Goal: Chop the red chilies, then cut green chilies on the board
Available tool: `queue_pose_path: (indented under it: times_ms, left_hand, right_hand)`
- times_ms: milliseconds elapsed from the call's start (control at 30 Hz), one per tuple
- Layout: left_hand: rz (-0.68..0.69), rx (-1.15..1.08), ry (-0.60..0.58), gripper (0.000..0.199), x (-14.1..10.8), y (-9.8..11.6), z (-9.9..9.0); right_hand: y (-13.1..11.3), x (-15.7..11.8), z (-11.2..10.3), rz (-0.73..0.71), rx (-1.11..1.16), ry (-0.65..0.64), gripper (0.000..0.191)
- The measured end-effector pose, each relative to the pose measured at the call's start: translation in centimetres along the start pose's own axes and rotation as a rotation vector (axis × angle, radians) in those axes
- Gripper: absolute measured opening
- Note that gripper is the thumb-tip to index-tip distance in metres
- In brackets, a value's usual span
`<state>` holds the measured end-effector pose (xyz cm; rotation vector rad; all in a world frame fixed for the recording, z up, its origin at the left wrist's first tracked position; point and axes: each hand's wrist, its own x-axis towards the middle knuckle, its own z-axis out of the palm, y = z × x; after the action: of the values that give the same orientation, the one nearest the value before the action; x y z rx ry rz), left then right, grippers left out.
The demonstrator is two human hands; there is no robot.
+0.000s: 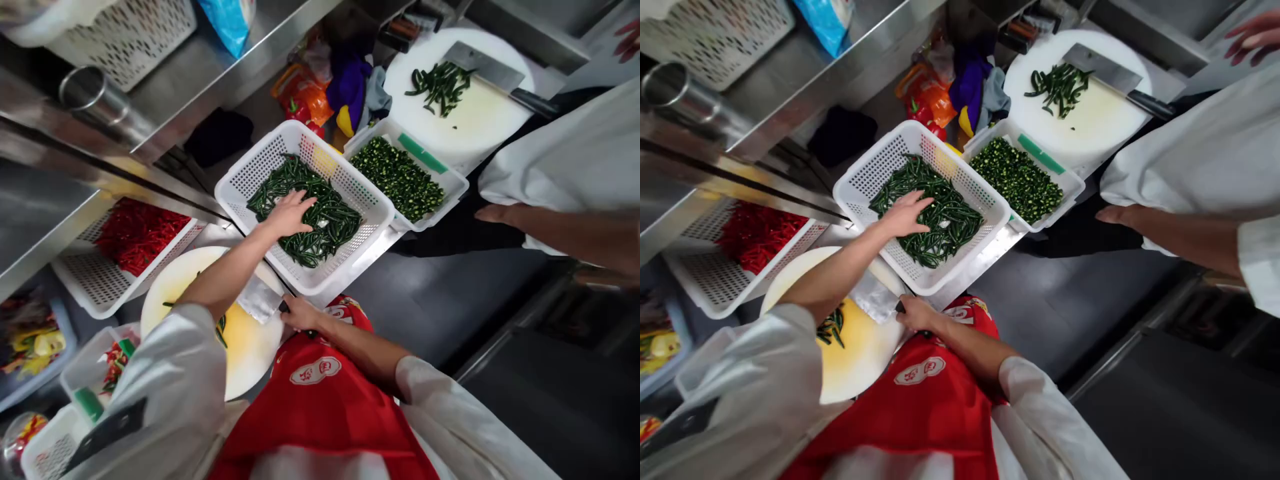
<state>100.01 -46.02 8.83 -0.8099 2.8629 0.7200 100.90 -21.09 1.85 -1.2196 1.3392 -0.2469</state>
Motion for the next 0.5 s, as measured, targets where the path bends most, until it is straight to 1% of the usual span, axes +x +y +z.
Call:
queue_pose_path:
  times_ms: [33,67,100,133,167,200,233,300,333,400,467,500]
  left_hand:
    - [-0.055,0.012,-0.056,0.097,3.3,0.9,0.9]
    - [-0.133,0.008,-0.086,0.105,6.1,1.4,1.6]
    - [-0.224,-0.004,-0.095,0.108,8.4,1.8,2.3]
    - [-0.305,-0.017,-0.091,0.108,10.0,2.0,2.8]
    - [-0.359,-0.023,-0.091,0.108,11.0,2.1,3.1]
    - [-0.385,-0.019,-0.101,0.109,11.5,2.1,3.4]
    - [-0.382,-0.002,-0.123,0.111,11.7,2.0,3.6]
    - [-0.353,0.046,-0.182,0.118,11.1,1.9,3.8]
    - [-0.359,0.062,-0.198,0.121,10.7,1.8,4.0]
    - [-0.439,0.07,-0.179,0.121,10.0,1.5,4.3]
    - [-0.551,0.052,-0.123,0.116,9.5,1.3,4.8]
    - [-0.586,0.041,-0.093,0.111,9.3,1.2,5.0]
  right_hand:
    - [0.2,0.1,-0.3,-0.003,-0.013,-0.014,0.015]
    - [0.3,0.2,-0.6,-0.006,-0.028,-0.024,0.016]
    - [0.4,0.3,-0.9,-0.01,-0.046,-0.031,0.017]
    - [0.5,0.3,-1.3,-0.015,-0.068,-0.039,0.018]
    - [0.6,0.2,-1.8,-0.023,-0.093,-0.046,0.02]
    - [0.8,0.1,-2.3,-0.033,-0.121,-0.056,0.022]
    - [1.1,0.0,-3.0,-0.047,-0.153,-0.068,0.024]
    - [1.7,-0.6,-4.5,-0.085,-0.225,-0.103,0.027]
    - [2.1,-0.9,-5.3,-0.107,-0.266,-0.126,0.028]
    - [2.9,-1.5,-6.7,-0.155,-0.351,-0.18,0.03]
    - [3.8,-2.0,-7.8,-0.199,-0.436,-0.237,0.032]
    - [4.2,-2.3,-8.2,-0.218,-0.476,-0.262,0.032]
